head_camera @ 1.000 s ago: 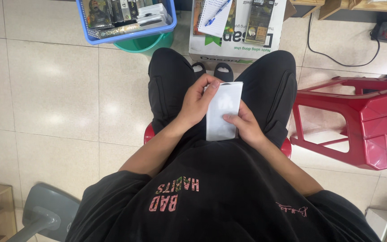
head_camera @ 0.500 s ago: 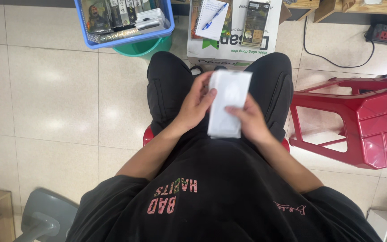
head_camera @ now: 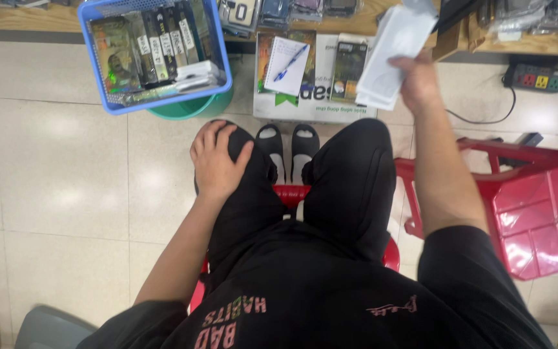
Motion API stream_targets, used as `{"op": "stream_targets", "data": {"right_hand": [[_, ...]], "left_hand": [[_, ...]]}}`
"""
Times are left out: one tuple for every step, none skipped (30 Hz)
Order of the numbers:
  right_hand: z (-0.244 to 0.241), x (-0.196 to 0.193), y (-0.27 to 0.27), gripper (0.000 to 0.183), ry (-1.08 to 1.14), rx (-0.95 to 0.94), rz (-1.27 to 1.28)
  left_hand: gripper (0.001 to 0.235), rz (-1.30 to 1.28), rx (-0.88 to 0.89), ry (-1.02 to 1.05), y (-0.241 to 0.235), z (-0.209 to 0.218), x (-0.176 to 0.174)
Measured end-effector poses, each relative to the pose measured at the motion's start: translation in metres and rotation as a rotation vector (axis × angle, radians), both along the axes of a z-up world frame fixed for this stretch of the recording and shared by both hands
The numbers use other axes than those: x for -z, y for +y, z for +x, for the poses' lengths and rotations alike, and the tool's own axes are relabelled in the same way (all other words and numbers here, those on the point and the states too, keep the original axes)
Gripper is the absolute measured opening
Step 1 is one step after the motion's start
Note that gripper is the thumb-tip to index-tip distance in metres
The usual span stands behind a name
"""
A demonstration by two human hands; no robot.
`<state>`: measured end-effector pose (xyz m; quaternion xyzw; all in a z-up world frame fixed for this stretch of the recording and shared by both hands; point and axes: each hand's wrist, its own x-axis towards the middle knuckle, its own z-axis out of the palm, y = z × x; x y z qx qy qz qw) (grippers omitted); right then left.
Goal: The person sits on a stool and repeatedly takes small items from a blue basket, places them into white paper envelopes, and seals them. They handle several items, including a small box and a black pouch, placing each into an envelope and folding the flap to close it.
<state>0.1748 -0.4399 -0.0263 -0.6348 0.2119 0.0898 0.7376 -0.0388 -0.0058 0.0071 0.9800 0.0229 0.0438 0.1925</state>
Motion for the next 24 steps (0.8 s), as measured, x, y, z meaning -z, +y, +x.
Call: {"op": "stream_targets", "data": {"right_hand": [[0.007, 0.017, 0.005, 0.056, 0.001, -0.005, 0.001], [0.013, 0.035, 0.01, 0.056, 0.065, -0.009, -0.036], [0.023, 0.051, 0.016, 0.057, 0.121, -0.012, -0.071], [0.022, 0.065, 0.02, 0.057, 0.115, -0.014, -0.071], [0.018, 0.08, 0.025, 0.068, 0.069, -0.048, -0.108], [0.013, 0.095, 0.029, 0.08, 0.023, -0.082, -0.145], [0.014, 0.1, 0.032, 0.08, 0.029, -0.083, -0.143], [0.013, 0.105, 0.034, 0.079, 0.061, -0.115, -0.22], [0.013, 0.109, 0.037, 0.078, 0.091, -0.148, -0.297], [0.017, 0.112, 0.034, 0.078, 0.096, -0.149, -0.294], [0.018, 0.115, 0.031, 0.074, 0.111, -0.217, -0.475], [0.019, 0.117, 0.028, 0.071, 0.125, -0.287, -0.657], [0.021, 0.121, 0.024, 0.071, 0.136, -0.285, -0.658], [0.022, 0.125, 0.02, 0.075, 0.136, -0.313, -0.777], [0.023, 0.129, 0.016, 0.078, 0.134, -0.339, -0.897], [0.019, 0.132, 0.013, 0.078, 0.144, -0.337, -0.898], [0.019, 0.134, 0.011, 0.074, 0.147, -0.333, -0.875], [0.018, 0.136, 0.01, 0.069, 0.149, -0.328, -0.852], [0.017, 0.137, 0.01, 0.069, 0.152, -0.33, -0.849], [0.015, 0.137, 0.01, 0.063, 0.124, -0.301, -0.859], [0.016, 0.135, 0.009, 0.057, 0.091, -0.268, -0.872], [0.012, 0.135, 0.007, 0.057, 0.089, -0.267, -0.871], [0.011, 0.134, 0.004, 0.052, 0.066, -0.223, -0.877], [0.009, 0.132, 0.002, 0.046, 0.043, -0.179, -0.883]], "left_hand": [[0.051, 0.001, -0.005, 0.001, 0.0, 0.0, -0.001], [0.048, 0.019, 0.016, -0.035, -0.001, -0.001, -0.002], [0.045, 0.037, 0.039, -0.078, -0.001, 0.003, -0.002], [0.045, 0.038, 0.036, -0.084, -0.001, 0.004, -0.002], [0.045, 0.006, -0.004, 0.042, 0.0, 0.004, -0.003], [0.046, -0.026, -0.044, 0.168, 0.001, 0.003, -0.003], [0.046, -0.023, -0.044, 0.175, 0.001, 0.003, -0.002], [0.044, -0.037, -0.04, 0.172, 0.002, 0.003, 0.0], [0.043, -0.05, -0.036, 0.168, 0.002, 0.003, 0.002], [0.043, -0.046, -0.037, 0.174, 0.001, 0.006, -0.001], [0.043, -0.044, -0.042, 0.213, 0.0, 0.007, -0.003], [0.043, -0.042, -0.046, 0.252, -0.002, 0.007, -0.006], [0.043, -0.044, -0.041, 0.262, -0.002, 0.008, -0.007], [0.043, -0.035, -0.041, 0.271, -0.002, 0.008, -0.008], [0.043, -0.027, -0.04, 0.278, -0.001, 0.009, -0.009], [0.043, -0.029, -0.034, 0.286, -0.002, 0.007, -0.008], [0.043, -0.018, -0.035, 0.284, -0.001, 0.007, -0.007], [0.043, -0.008, -0.036, 0.282, 0.0, 0.007, -0.007], [0.043, -0.005, -0.037, 0.286, -0.001, 0.007, -0.007], [0.043, -0.007, -0.039, 0.281, -0.001, 0.007, -0.008], [0.042, -0.01, -0.04, 0.27, -0.001, 0.009, -0.009], [0.042, -0.009, -0.04, 0.268, -0.001, 0.008, -0.008], [0.042, -0.017, -0.042, 0.26, -0.001, 0.007, -0.007], [0.042, -0.025, -0.044, 0.251, -0.001, 0.007, -0.007]]}}
